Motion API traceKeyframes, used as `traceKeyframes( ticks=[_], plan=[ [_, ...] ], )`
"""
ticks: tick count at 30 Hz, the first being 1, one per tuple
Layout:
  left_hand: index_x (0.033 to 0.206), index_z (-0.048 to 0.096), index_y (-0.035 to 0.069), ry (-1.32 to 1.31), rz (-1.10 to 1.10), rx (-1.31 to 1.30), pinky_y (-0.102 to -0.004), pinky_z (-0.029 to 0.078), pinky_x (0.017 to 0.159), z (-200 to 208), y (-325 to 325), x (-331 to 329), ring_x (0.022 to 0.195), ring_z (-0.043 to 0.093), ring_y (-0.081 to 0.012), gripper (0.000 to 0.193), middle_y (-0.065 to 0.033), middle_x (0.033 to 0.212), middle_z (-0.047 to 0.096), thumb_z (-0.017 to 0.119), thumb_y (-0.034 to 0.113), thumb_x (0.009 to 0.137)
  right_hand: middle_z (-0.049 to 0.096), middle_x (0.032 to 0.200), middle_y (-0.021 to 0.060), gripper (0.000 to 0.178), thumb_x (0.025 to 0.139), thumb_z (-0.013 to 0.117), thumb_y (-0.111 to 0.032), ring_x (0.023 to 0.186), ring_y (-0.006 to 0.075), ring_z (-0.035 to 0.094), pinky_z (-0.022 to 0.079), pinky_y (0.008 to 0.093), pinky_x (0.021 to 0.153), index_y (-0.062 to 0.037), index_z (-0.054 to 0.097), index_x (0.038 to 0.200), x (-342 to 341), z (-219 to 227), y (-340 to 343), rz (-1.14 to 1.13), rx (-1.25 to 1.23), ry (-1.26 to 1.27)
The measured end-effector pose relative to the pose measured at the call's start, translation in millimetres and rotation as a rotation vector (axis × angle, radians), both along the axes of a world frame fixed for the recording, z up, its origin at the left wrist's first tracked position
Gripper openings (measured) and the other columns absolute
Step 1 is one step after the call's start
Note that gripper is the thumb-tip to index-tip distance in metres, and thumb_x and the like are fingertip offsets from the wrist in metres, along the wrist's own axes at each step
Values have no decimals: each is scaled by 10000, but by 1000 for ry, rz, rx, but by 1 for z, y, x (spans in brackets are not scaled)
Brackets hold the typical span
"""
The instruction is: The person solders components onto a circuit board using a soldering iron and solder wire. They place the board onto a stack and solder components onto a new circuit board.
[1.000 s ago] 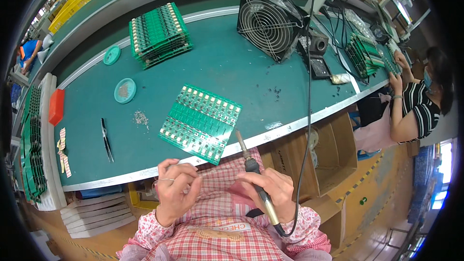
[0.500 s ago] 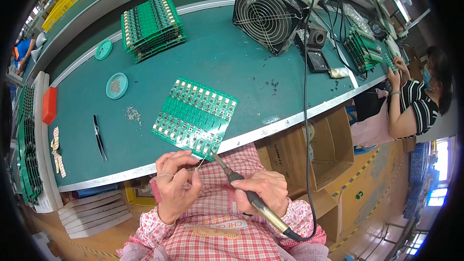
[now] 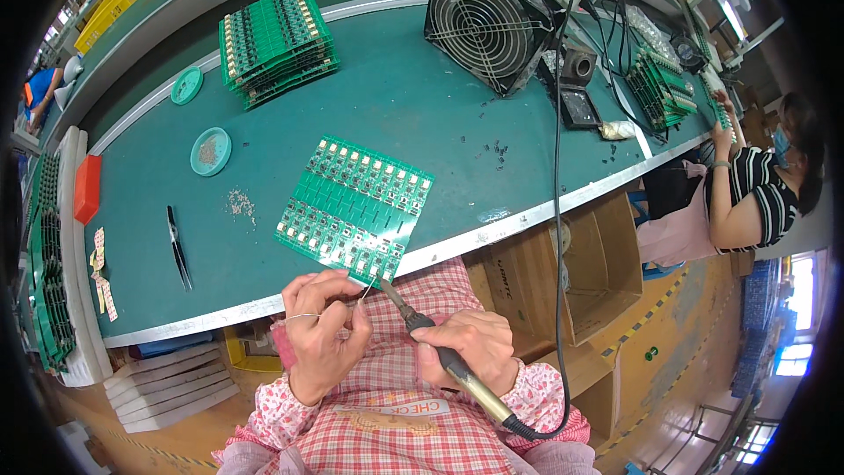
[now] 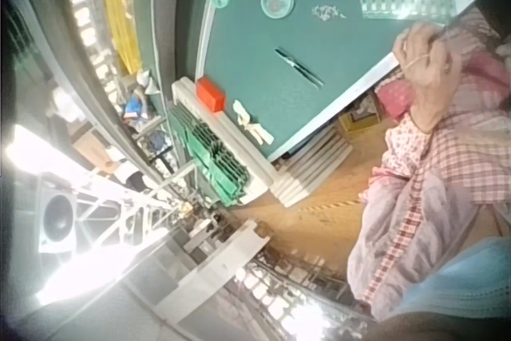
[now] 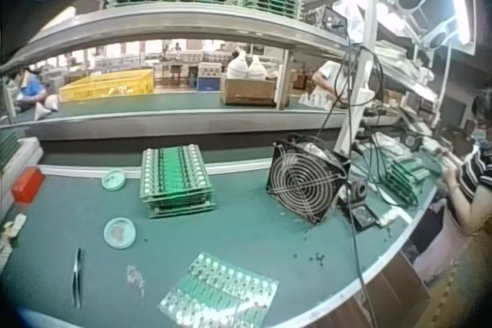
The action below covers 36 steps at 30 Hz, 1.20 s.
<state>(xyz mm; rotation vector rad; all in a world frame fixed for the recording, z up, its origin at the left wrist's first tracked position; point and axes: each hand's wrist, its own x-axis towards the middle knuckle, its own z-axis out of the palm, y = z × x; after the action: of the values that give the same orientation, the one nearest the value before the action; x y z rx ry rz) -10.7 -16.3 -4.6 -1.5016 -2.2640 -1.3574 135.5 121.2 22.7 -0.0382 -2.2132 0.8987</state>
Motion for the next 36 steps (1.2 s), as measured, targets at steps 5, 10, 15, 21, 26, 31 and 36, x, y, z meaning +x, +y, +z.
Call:
traceKeyframes(
  ticks=[5, 10, 15, 21, 26, 31, 36],
  plan=[
    [690, 528, 61, 10, 9, 3, -421, 398, 880, 0, 1, 1, 950, 644, -241, 193, -55, 943, 643, 698, -22, 656, 634, 602, 57, 184, 779, 675, -8, 506, 184, 637, 501, 283, 470, -4, 594, 944, 0, 2, -4, -12, -7, -40],
    [696, 536, 64, 17, 22, -9, -412, 395, 869, -1, 2, 0, 939, 643, -236, 192, -49, 925, 637, 703, -23, 660, 589, 602, 27, 242, 698, 724, -16, 536, 168, 631, 495, 263, 494, -34, 637, 923, -1, 6, -6, -37, 138, -75],
    [696, 535, 69, 8, 9, 2, -402, 389, 854, 0, 2, -1, 938, 647, -234, 196, -43, 900, 632, 701, -30, 664, 525, 600, -15, 264, 724, 717, -89, 532, 130, 579, 416, 234, 471, -57, 634, 972, 3, 0, -12, -45, 348, -73],
    [692, 526, 70, -2, -5, -3, -406, 389, 863, 1, 1, -1, 957, 650, -236, 196, -45, 908, 630, 700, -19, 678, 533, 598, -6, 265, 713, 717, -63, 527, 136, 585, 421, 242, 471, -55, 624, 961, 4, -2, -16, -52, 313, -85],
    [703, 527, 70, -8, -17, -2, -408, 388, 873, 0, -1, -2, 956, 649, -240, 193, -48, 911, 629, 699, -15, 682, 569, 592, 23, 229, 697, 711, -21, 528, 173, 621, 487, 266, 493, -40, 623, 908, 3, 5, -10, -62, 163, -97],
    [710, 526, 72, -5, -17, -6, -410, 386, 876, 2, 0, -1, 950, 646, -240, 196, -49, 912, 625, 699, -16, 680, 634, 579, 52, 129, 841, 623, -45, 450, 173, 596, 469, 286, 439, 2, 564, 945, 7, 1, -5, -31, -15, 22],
    [721, 550, 68, 17, 11, -14, -410, 384, 870, 1, 2, 0, 940, 636, -233, 180, -46, 913, 619, 702, -17, 675, 640, 584, 53, 127, 848, 610, -29, 458, 159, 604, 468, 284, 443, 2, 560, 961, 5, -2, -9, -48, -27, 34]
  ],
)
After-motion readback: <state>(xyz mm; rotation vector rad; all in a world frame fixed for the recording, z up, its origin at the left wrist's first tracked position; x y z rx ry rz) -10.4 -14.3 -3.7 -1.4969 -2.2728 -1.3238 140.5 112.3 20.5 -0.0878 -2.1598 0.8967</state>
